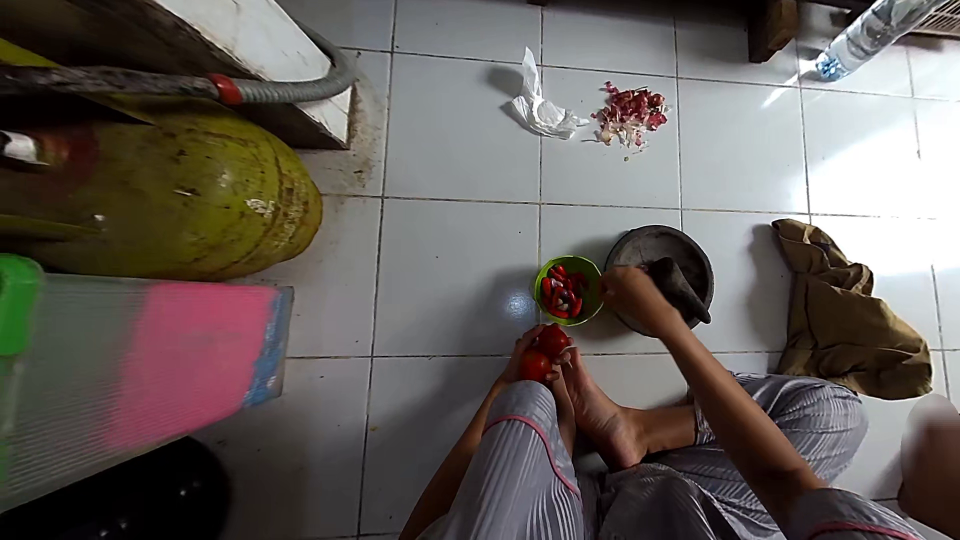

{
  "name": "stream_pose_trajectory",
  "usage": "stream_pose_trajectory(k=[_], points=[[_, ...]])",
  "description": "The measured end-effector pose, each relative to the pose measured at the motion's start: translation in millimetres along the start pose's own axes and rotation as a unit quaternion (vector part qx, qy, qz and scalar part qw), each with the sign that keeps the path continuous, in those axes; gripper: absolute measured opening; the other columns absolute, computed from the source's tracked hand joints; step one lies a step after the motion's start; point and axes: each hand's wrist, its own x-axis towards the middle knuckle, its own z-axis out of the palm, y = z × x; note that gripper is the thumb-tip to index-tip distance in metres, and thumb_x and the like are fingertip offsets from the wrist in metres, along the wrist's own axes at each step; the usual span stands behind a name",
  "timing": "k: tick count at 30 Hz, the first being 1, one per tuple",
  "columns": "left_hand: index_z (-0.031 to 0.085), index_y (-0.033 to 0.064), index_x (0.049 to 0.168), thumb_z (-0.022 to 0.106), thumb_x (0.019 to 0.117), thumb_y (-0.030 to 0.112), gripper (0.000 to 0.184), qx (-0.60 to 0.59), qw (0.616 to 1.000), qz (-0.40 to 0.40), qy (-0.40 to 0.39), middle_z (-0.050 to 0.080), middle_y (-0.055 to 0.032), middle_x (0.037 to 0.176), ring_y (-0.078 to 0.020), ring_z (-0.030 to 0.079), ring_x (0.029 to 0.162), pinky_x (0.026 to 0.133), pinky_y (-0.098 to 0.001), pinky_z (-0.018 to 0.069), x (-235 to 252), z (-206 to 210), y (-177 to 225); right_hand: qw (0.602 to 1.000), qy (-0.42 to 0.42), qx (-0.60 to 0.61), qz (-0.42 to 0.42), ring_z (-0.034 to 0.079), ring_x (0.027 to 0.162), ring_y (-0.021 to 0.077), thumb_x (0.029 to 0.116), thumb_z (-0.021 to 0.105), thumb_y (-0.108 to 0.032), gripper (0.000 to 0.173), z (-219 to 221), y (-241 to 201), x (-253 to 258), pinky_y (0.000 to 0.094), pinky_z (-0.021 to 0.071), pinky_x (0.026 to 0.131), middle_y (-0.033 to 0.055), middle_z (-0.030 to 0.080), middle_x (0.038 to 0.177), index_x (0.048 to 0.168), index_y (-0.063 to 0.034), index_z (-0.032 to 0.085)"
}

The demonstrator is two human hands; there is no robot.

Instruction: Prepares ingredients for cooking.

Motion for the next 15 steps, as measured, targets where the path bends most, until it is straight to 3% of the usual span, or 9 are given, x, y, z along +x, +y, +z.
stream_pose_trajectory(k=[3, 6, 8, 11, 13, 15], points=[[0.061, 0.0136, 0.109, 0.018, 0.1066, 0.044, 0.052, -0.002, 1.0, -0.008, -0.011, 0.072, -0.009, 0.093, -0.0139, 0.068, 0.063, 0.045, -0.0237, 0.0515, 0, -2, 0, 0.993, 0.059, -0.043, 0.093, 0.068, 0.101, 0.0463, 0.0944, 0.07, -0.007, 0.012, -23, 18, -16, 0.066, 0.0521, 0.085, 0.0259, 0.071, 0.104, 0.099, 0.004, 0.074], [0.059, 0.0126, 0.108, 0.015, 0.1069, 0.043, 0.054, -0.003, 1.0, -0.01, -0.004, 0.072, -0.0092, 0.092, -0.0135, 0.067, 0.061, 0.043, -0.0224, 0.05, 1, 1, 1, 0.981, 0.065, -0.091, 0.156, 0.066, 0.105, 0.0464, 0.0948, 0.071, -0.009, 0.017, -30, 22, -22, 0.0644, 0.0509, 0.087, 0.026, 0.069, 0.116, 0.108, 0.0006, 0.075], [0.059, 0.0119, 0.109, 0.013, 0.1075, 0.043, 0.055, 0.006, 1.0, -0.005, 0.008, 0.073, -0.01, 0.093, -0.0139, 0.068, 0.061, 0.043, -0.0224, 0.0507, 0, 4, 1, 0.983, 0.08, -0.092, 0.139, 0.066, 0.102, 0.0471, 0.0964, 0.068, -0.007, 0.019, -26, 16, -23, 0.064, 0.0519, 0.086, 0.0268, 0.065, 0.121, 0.113, 0.0002, 0.074], [0.058, 0.0117, 0.108, 0.013, 0.1073, 0.041, 0.054, 0.002, 1.0, 0.005, 0.015, 0.071, -0.0087, 0.086, -0.0143, 0.067, 0.061, 0.046, -0.0241, 0.0525, 1, 3, 1, 0.994, 0.1, -0.026, 0.038, 0.068, 0.101, 0.0457, 0.0968, 0.065, -0.006, 0.02, -8, -2, -18, 0.0631, 0.0538, 0.088, 0.0271, 0.067, 0.119, 0.113, 0.0036, 0.072], [0.058, 0.0114, 0.106, 0.014, 0.1067, 0.043, 0.055, -0.014, 1.0, -0.009, 0.007, 0.07, -0.0088, 0.086, -0.0142, 0.066, 0.058, 0.043, -0.0234, 0.0512, 1, 3, 1, 0.998, 0.065, 0.014, -0.016, 0.067, 0.108, 0.0434, 0.0985, 0.065, -0.008, 0.024, 11, -16, -7, 0.0596, 0.0533, 0.094, 0.0261, 0.068, 0.12, 0.118, 0.0046, 0.07], [0.059, 0.0114, 0.108, 0.015, 0.1066, 0.043, 0.054, -0.015, 1.0, -0.014, -0.011, 0.072, -0.0105, 0.091, -0.0154, 0.068, 0.061, 0.043, -0.0239, 0.0513, 2, -2, 1, 1.0, -0.001, 0.014, -0.015, 0.065, 0.115, 0.0424, 0.1, 0.064, -0.012, 0.033, 28, -29, 10, 0.0577, 0.0512, 0.099, 0.0258, 0.063, 0.13, 0.129, 0.0039, 0.065]])
